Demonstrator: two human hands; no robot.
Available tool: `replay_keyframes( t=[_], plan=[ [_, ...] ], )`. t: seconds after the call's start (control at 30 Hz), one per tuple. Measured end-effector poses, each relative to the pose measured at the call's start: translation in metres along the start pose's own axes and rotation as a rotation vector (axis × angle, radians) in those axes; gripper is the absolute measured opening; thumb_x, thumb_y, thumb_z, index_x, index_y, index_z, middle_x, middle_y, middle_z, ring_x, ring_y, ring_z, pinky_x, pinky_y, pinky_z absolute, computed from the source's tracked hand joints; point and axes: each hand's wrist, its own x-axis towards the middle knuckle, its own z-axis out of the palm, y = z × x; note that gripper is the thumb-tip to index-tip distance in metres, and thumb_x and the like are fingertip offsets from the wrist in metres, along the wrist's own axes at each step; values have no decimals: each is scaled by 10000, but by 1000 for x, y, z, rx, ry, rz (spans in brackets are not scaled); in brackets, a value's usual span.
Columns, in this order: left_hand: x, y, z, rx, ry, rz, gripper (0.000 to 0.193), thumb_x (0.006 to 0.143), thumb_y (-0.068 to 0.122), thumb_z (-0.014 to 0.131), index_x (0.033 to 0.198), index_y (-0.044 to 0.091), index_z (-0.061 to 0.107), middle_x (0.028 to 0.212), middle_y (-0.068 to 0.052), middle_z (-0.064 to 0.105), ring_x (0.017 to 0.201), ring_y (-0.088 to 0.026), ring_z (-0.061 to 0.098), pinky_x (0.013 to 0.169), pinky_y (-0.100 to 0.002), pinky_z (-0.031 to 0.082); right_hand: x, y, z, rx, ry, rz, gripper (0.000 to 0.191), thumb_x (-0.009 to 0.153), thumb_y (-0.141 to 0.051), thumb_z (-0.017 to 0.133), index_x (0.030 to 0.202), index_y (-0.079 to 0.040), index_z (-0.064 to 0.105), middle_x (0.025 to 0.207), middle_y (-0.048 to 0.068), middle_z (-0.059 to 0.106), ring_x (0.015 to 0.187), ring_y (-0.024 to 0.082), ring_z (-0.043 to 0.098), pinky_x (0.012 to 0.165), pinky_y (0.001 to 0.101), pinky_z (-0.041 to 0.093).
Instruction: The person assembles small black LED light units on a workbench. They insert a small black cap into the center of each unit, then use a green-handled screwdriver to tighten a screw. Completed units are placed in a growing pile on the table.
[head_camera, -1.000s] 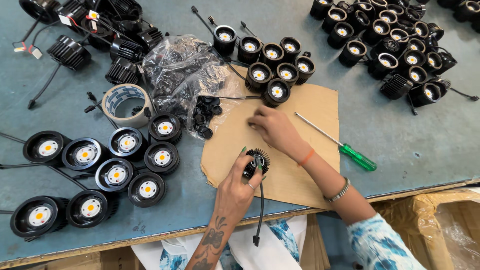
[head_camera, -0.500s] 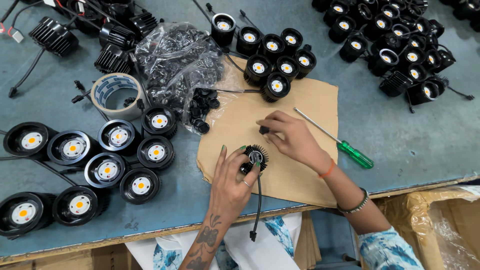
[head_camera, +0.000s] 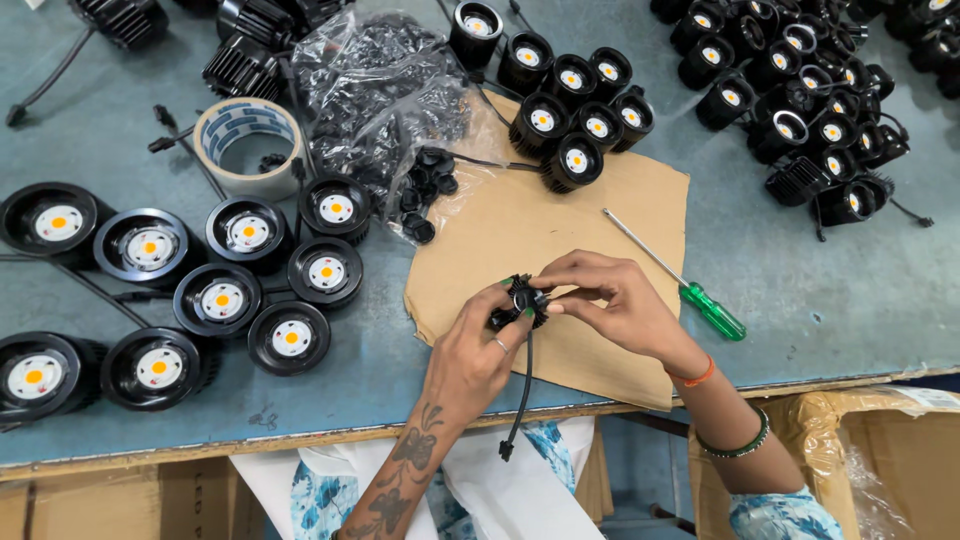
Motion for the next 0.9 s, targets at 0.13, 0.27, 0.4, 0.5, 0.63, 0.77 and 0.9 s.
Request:
replay_keyframes(
  t=[0.13, 0.27, 0.4, 0.5, 0.63, 0.77, 0.9],
  plan=[
    [-2, -2, 2, -18, 16, 16, 285, 855, 5, 752, 1125, 94, 733, 1243, -120, 584, 1135, -294, 667, 841, -394, 606, 0, -13, 7, -104, 33, -26, 333, 873, -41, 742, 1205, -63, 745, 1101, 92, 726, 931, 180, 752, 805, 312, 638],
    [-4, -3, 1, -33, 15, 21, 329, 801, -48, 724, 1110, 63, 730, 1201, -126, 588, 1110, -295, 664, 814, -383, 603, 4, -27, 13, -321, 37, -9, 312, 841, -58, 765, 1153, -66, 767, 1024, 85, 736, 856, 188, 754, 726, 298, 599],
    [-6, -4, -2, -38, 13, 23, 407, 724, -75, 708, 1111, 50, 742, 1082, -105, 571, 1032, -285, 658, 791, -404, 583, 10, -33, 19, -462, 54, 4, 310, 796, -96, 805, 1104, -67, 788, 940, 79, 732, 760, 205, 723, 649, 311, 565],
    [-6, -4, -4, -70, 30, 18, 364, 739, -63, 717, 1087, 40, 740, 1061, -104, 564, 1004, -287, 652, 776, -408, 574, 12, -32, 21, -464, 68, 2, 273, 799, -115, 811, 1067, -66, 789, 904, 68, 730, 734, 191, 734, 631, 308, 572],
    [-5, -3, -3, -99, 39, -7, 178, 866, -14, 761, 1030, 18, 700, 1077, -97, 580, 991, -277, 659, 768, -399, 570, 10, -28, 24, -481, 85, -57, 243, 796, -103, 819, 1034, -57, 797, 884, 71, 724, 737, 206, 719, 646, 320, 564],
    [-4, -3, -2, -203, 78, -130, 270, 846, 44, 789, 1092, 63, 681, 1144, -117, 575, 1006, -288, 673, 807, -388, 593, 14, -20, 18, -434, 29, -67, 216, 789, -93, 828, 997, -42, 797, 857, 68, 708, 745, 195, 715, 662, 308, 563],
    [-1, -6, -2, -218, 93, -169, 416, 799, 69, 807, 1184, 80, 648, 1290, -150, 554, 1092, -334, 674, 855, -394, 599, 23, -11, 9, -300, -50, -10, 201, 780, -94, 845, 969, -37, 805, 830, 56, 704, 725, 167, 706, 648, 291, 556]
  ],
)
